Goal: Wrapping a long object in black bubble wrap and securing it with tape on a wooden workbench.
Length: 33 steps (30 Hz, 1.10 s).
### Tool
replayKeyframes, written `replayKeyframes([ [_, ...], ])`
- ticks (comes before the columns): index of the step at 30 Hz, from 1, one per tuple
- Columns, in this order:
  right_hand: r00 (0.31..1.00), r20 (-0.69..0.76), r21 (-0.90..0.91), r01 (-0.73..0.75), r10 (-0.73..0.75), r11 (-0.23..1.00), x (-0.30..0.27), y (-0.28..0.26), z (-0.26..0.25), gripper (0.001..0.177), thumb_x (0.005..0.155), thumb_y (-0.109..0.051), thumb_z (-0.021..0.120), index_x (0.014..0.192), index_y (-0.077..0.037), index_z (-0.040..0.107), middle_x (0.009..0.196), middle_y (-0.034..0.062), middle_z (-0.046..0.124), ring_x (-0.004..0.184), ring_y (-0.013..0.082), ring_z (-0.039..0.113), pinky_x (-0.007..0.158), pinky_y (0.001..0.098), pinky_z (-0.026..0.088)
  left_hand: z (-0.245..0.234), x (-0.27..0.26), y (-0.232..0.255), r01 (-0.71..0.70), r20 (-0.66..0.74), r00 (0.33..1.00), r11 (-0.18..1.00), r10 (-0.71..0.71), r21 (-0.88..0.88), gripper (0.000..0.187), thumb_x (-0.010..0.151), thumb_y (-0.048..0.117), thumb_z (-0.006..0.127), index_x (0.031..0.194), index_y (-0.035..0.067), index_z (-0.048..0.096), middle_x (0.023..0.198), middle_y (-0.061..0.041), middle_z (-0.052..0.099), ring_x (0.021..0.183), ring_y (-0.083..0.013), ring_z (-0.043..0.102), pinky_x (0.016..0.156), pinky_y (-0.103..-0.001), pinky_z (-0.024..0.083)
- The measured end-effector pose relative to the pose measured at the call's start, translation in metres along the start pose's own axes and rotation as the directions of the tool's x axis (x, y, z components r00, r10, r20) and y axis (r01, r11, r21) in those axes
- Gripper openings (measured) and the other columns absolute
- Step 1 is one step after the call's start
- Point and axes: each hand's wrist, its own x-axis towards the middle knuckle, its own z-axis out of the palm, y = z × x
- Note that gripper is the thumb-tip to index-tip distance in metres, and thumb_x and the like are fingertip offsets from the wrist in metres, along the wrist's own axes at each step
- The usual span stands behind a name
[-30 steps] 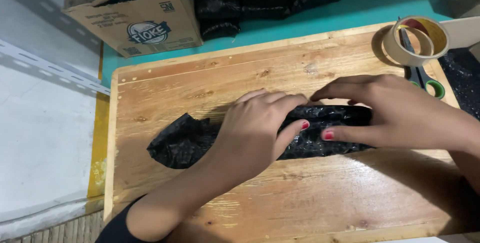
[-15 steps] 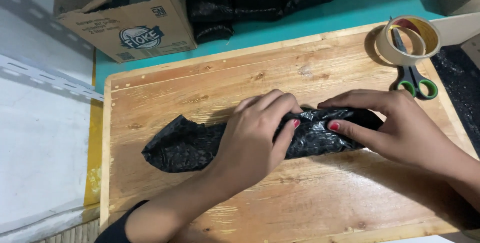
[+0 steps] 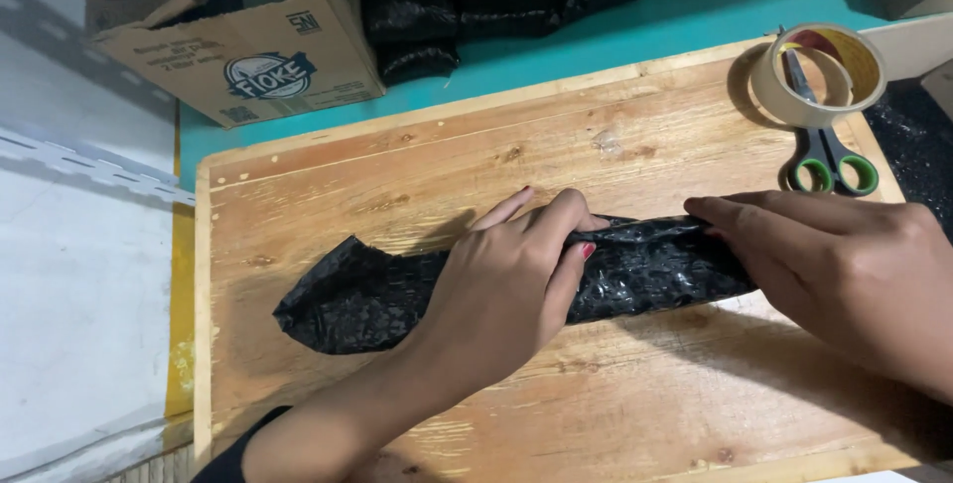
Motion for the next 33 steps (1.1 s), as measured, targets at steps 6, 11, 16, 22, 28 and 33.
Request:
replayKeyframes([
  [6,1.000,0.004,0.286,0.014,-0.016,0.958,0.022,-0.011,-0.015,0.068,0.076,-0.041,0.082,0.131,-0.003,0.068,0.109,0.0078,0.076,0.099,0.0224,0.072,0.089,0.0361,0.056,0.002,-0.001,-0.001,-0.029,-0.028,0.999,0.999,0.030,0.019,0.009,0.098,0.000,0.055,0.107,0.003,0.054,0.080,-0.008,0.071,0.041,-0.0237,0.052,0.117,-0.052,0.044],
  [11,0.980,0.115,0.396,-0.196,0.163,0.897,0.025,-0.007,-0.005,0.030,0.083,-0.024,0.077,0.111,-0.012,0.079,0.105,0.0000,0.081,0.093,0.0149,0.077,0.077,0.0292,0.057,0.001,0.000,-0.001,-0.005,0.014,1.000,1.000,0.005,0.014,0.008,0.098,0.002,0.054,0.105,0.006,0.053,0.084,-0.006,0.069,0.067,-0.0248,0.067,0.121,-0.056,0.035],
  [16,0.998,0.004,0.407,-0.058,0.061,0.912,0.027,-0.007,-0.009,0.018,0.088,-0.010,0.075,0.106,-0.008,0.079,0.095,0.0017,0.078,0.088,0.0187,0.074,0.078,0.0316,0.054,0.001,-0.001,-0.001,-0.010,0.034,0.999,1.000,0.010,0.006,0.018,0.097,0.002,0.055,0.115,0.004,0.056,0.098,-0.006,0.077,0.074,-0.0233,0.071,0.126,-0.058,0.024],
  [22,0.986,0.007,0.548,-0.141,0.164,0.824,0.038,-0.026,-0.012,0.034,0.078,-0.015,0.082,0.107,-0.001,0.074,0.104,0.0068,0.078,0.099,0.0205,0.072,0.091,0.0331,0.054,-0.001,0.000,0.000,-0.001,0.022,1.000,1.000,0.001,0.004,0.015,0.096,0.002,0.056,0.110,0.007,0.056,0.070,-0.004,0.066,0.066,-0.0233,0.066,0.124,-0.056,0.027],
  [28,0.985,-0.074,0.591,-0.083,0.156,0.802,0.037,-0.029,0.000,0.021,0.083,-0.005,0.079,0.104,-0.001,0.078,0.096,0.0088,0.079,0.084,0.0185,0.071,0.075,0.0289,0.056,0.000,0.000,-0.001,0.004,0.025,1.000,1.000,-0.004,0.002,0.014,0.096,0.002,0.056,0.110,0.006,0.057,0.062,-0.003,0.061,0.059,-0.0217,0.064,0.125,-0.056,0.026],
  [33,0.988,-0.055,0.625,-0.081,0.147,0.776,0.037,-0.026,0.001,0.014,0.088,-0.004,0.074,0.101,-0.001,0.077,0.091,0.0071,0.077,0.081,0.0186,0.067,0.075,0.0309,0.051,0.000,-0.001,0.001,0.018,0.039,0.999,1.000,-0.017,-0.003,0.013,0.098,0.004,0.053,0.110,0.006,0.057,0.064,-0.004,0.065,0.059,-0.0223,0.065,0.125,-0.057,0.025],
])
